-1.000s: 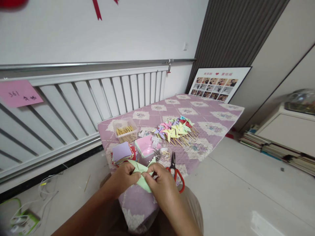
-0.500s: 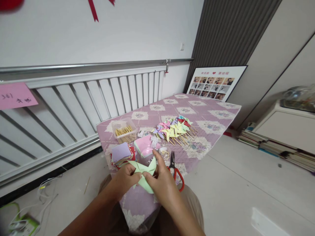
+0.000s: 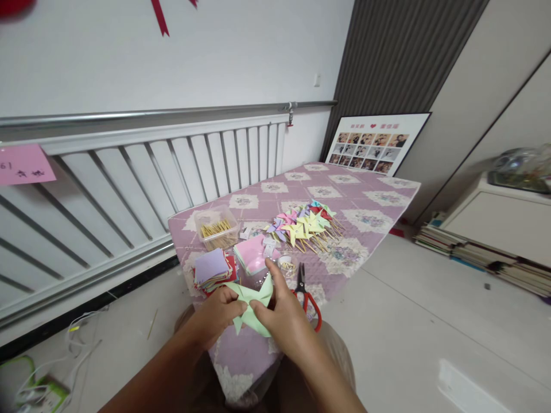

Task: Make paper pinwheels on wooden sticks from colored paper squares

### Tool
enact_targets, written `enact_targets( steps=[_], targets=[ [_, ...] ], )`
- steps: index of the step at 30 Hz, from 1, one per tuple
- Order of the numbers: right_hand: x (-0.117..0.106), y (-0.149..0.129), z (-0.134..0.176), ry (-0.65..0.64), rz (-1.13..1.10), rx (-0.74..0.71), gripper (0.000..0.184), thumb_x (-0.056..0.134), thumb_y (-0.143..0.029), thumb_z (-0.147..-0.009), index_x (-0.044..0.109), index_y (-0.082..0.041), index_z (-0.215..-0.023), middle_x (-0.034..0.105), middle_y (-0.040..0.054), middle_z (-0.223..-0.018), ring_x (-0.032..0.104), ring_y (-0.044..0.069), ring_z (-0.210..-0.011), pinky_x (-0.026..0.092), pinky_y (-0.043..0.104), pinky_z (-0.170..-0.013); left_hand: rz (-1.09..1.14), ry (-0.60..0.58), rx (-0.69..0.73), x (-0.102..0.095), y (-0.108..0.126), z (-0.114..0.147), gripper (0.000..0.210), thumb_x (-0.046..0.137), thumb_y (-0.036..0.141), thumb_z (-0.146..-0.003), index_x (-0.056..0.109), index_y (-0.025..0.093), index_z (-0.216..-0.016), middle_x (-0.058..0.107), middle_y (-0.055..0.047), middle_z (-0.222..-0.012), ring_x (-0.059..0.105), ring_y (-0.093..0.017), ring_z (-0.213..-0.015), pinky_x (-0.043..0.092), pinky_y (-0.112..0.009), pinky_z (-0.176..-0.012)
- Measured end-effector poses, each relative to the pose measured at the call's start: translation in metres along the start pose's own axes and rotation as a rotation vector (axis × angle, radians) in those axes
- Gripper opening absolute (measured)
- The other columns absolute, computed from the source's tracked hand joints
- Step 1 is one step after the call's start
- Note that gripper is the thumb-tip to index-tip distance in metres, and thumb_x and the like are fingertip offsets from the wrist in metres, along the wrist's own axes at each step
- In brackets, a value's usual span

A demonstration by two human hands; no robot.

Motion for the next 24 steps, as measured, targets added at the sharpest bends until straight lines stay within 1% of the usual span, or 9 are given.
enact_targets(
  steps=[3,7,10,13,17,21,22,24],
  targets=[
    [0.0,0.0,-0.001,-0.007,0.023,-0.008,0.08,0.062,-0.022,-0.075,0.026,-0.027,-0.146,0.062,-0.0046,-0.073,0.055,0.014,-0.057,0.044,0.024,-0.055,0.021,-0.01,-0.009,0.0,0.0,0.0,0.013,0.055,0.024,-0.067,0.065,0.015,-0.07,0.058,0.001,-0.062,0.048,-0.013,-0.057,0.037,-0.024,-0.058],
    [-0.001,-0.001,-0.003,-0.01,0.088,0.0,0.08,0.06,-0.021,-0.075,0.025,-0.026,-0.146,0.06,-0.0043,-0.073,0.056,0.015,-0.06,0.042,0.024,-0.056,-0.083,0.065,-0.047,-0.004,-0.004,-0.001,0.015,0.06,0.03,-0.067,0.065,0.015,-0.068,0.06,0.0,-0.061,0.05,-0.014,-0.057,0.037,-0.024,-0.056],
    [-0.002,-0.003,-0.004,-0.002,0.148,0.005,0.079,0.06,-0.02,-0.074,0.026,-0.025,-0.146,0.061,-0.0031,-0.076,0.056,0.016,-0.063,0.042,0.025,-0.058,-0.135,0.08,-0.063,-0.006,-0.007,-0.003,0.016,0.06,0.031,-0.068,0.064,0.016,-0.067,0.059,0.0,-0.06,0.048,-0.013,-0.055,0.035,-0.024,-0.054],
    [-0.001,-0.001,-0.006,-0.01,0.128,0.009,0.081,0.06,-0.02,-0.073,0.026,-0.024,-0.146,0.062,-0.0019,-0.079,0.056,0.016,-0.063,0.043,0.026,-0.06,-0.169,0.079,-0.042,-0.007,-0.008,-0.006,0.015,0.057,0.029,-0.069,0.063,0.016,-0.068,0.055,0.001,-0.059,0.043,-0.012,-0.051,0.032,-0.024,-0.052],
    [0.003,0.008,-0.008,-0.019,0.016,0.025,0.082,0.063,-0.022,-0.073,0.026,-0.027,-0.146,0.061,-0.0028,-0.078,0.055,0.015,-0.062,0.042,0.025,-0.057,-0.193,0.091,-0.013,-0.007,-0.009,-0.01,0.013,0.054,0.027,-0.07,0.061,0.016,-0.067,0.05,0.004,-0.056,0.037,-0.01,-0.049,0.028,-0.024,-0.05],
    [0.005,0.02,-0.013,-0.046,-0.241,0.097,0.082,0.066,-0.035,-0.075,0.023,-0.027,-0.146,0.055,-0.0061,-0.068,0.051,0.013,-0.054,0.039,0.023,-0.049,-0.172,0.146,-0.006,-0.009,-0.013,-0.012,0.012,0.057,0.027,-0.068,0.06,0.016,-0.062,0.052,0.003,-0.054,0.041,-0.011,-0.051,0.03,-0.024,-0.051],
    [0.003,0.023,-0.015,-0.031,-0.301,0.113,0.082,0.067,-0.038,-0.076,0.025,-0.025,-0.145,0.054,-0.0064,-0.068,0.051,0.013,-0.055,0.039,0.023,-0.049,-0.165,0.168,-0.009,-0.01,-0.015,-0.012,0.013,0.058,0.027,-0.068,0.059,0.017,-0.06,0.052,0.003,-0.053,0.042,-0.012,-0.052,0.03,-0.024,-0.051],
    [-0.004,0.03,-0.019,0.052,-0.384,0.142,0.079,0.068,-0.045,-0.075,0.03,-0.023,-0.141,0.057,-0.0047,-0.072,0.053,0.013,-0.06,0.042,0.023,-0.053,-0.151,0.22,-0.036,-0.015,-0.021,-0.013,0.015,0.06,0.027,-0.067,0.058,0.017,-0.057,0.051,0.003,-0.05,0.044,-0.012,-0.052,0.03,-0.024,-0.051]
  ],
)
Point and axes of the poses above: each hand's wrist, its own z-axis away from the middle knuckle, its own x-axis out of the palm, y = z × x, the point moved 5 cm from there along -z, towards the middle knuckle
